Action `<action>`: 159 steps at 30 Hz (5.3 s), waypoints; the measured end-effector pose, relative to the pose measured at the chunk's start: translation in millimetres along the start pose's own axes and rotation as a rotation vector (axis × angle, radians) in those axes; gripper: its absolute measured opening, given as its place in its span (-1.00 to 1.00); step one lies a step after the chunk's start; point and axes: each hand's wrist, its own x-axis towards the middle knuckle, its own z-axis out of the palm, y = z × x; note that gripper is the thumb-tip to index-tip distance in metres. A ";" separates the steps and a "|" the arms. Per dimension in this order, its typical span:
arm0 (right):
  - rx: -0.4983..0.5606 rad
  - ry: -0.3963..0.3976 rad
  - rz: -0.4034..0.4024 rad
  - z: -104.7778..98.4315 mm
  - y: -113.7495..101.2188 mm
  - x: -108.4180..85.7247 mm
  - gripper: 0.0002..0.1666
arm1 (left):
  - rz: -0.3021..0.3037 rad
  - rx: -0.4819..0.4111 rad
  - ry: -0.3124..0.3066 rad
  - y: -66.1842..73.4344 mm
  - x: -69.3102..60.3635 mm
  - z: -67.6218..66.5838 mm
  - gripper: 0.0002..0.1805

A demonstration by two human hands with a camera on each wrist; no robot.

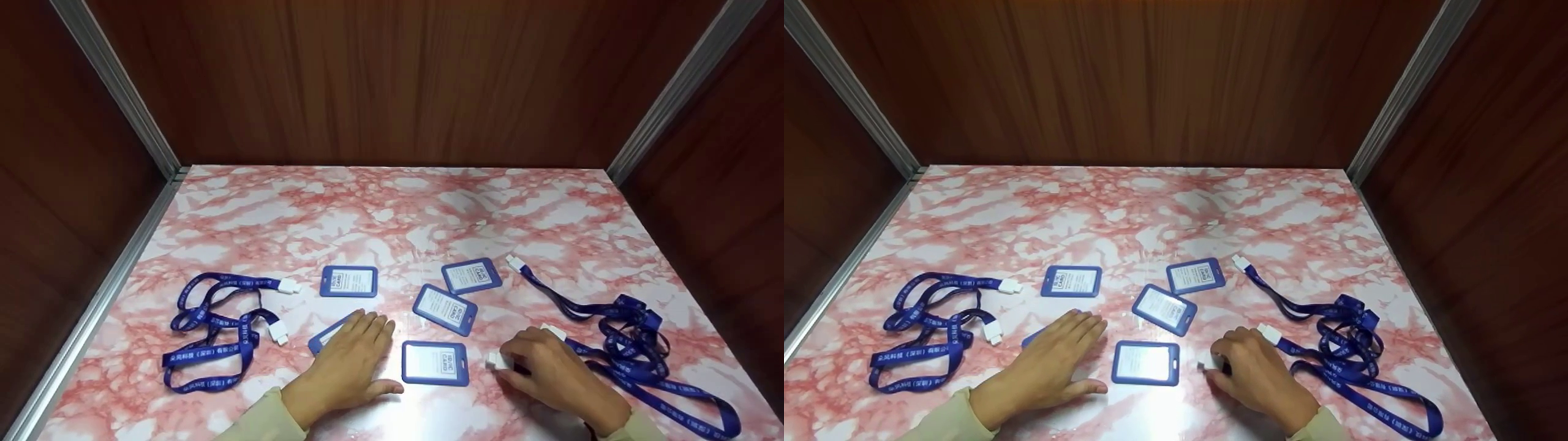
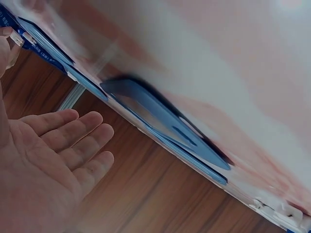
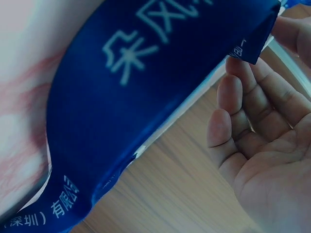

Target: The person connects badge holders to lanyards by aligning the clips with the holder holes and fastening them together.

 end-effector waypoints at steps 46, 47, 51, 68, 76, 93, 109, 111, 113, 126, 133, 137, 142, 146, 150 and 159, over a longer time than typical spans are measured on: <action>0.037 0.000 -0.021 5.2 -5.9 7.1 -0.74 | 0.061 -0.019 -0.041 21.0 29.2 9.4 0.06; 0.037 -0.007 -0.014 5.3 -6.0 7.1 -0.74 | 0.059 -0.020 -0.044 21.2 29.5 9.6 0.06; 0.036 -0.012 -0.004 5.8 -6.8 7.5 -0.74 | 0.059 -0.008 -0.043 21.7 29.9 10.0 0.05; 0.034 -0.019 -0.019 9.2 -8.8 9.6 -0.76 | 0.055 0.002 -0.034 25.9 30.5 11.1 -0.15; 0.023 -0.023 -0.028 10.3 -10.1 10.3 -0.76 | 0.045 0.001 -0.055 27.8 31.2 11.4 -0.22; 0.020 0.016 -0.122 14.6 -13.4 14.4 -0.76 | 0.057 0.076 -0.029 32.1 31.6 10.3 -0.29; 0.070 -0.028 -0.110 17.4 -16.0 18.6 -0.79 | 0.025 0.062 -0.051 37.4 33.2 9.0 -0.29; 0.077 -0.023 -0.117 18.3 -16.1 18.9 -0.79 | 0.020 0.037 -0.055 37.7 33.0 8.8 -0.29; 0.080 -0.024 -0.115 18.8 -16.5 19.0 -0.79 | 0.023 0.028 -0.051 37.9 32.8 8.7 -0.30; 0.074 -0.044 -0.102 19.3 -19.3 19.1 -0.81 | 0.037 -0.014 -0.057 37.9 33.7 8.7 -0.30; 0.079 -0.050 -0.093 19.5 -20.0 19.2 -0.83 | 0.034 -0.031 -0.065 38.1 34.4 8.9 -0.31; 0.085 -0.054 -0.091 19.3 -20.3 19.0 -0.83 | 0.030 -0.029 -0.070 38.3 35.1 8.9 -0.30; 0.098 -0.061 -0.084 19.1 -20.8 18.8 -0.84 | 0.039 -0.027 -0.063 37.9 35.9 9.0 -0.32; 0.102 -0.044 -0.100 19.6 -20.7 18.9 -0.81 | 0.049 -0.014 -0.054 38.1 35.9 8.4 -0.33; 0.108 -0.029 -0.112 20.4 -20.3 19.2 -0.79 | 0.045 -0.006 -0.053 39.0 36.3 8.0 -0.34; 0.112 -0.024 -0.107 22.2 -20.6 20.2 -0.77 | 0.044 0.004 -0.047 39.8 37.2 8.0 -0.34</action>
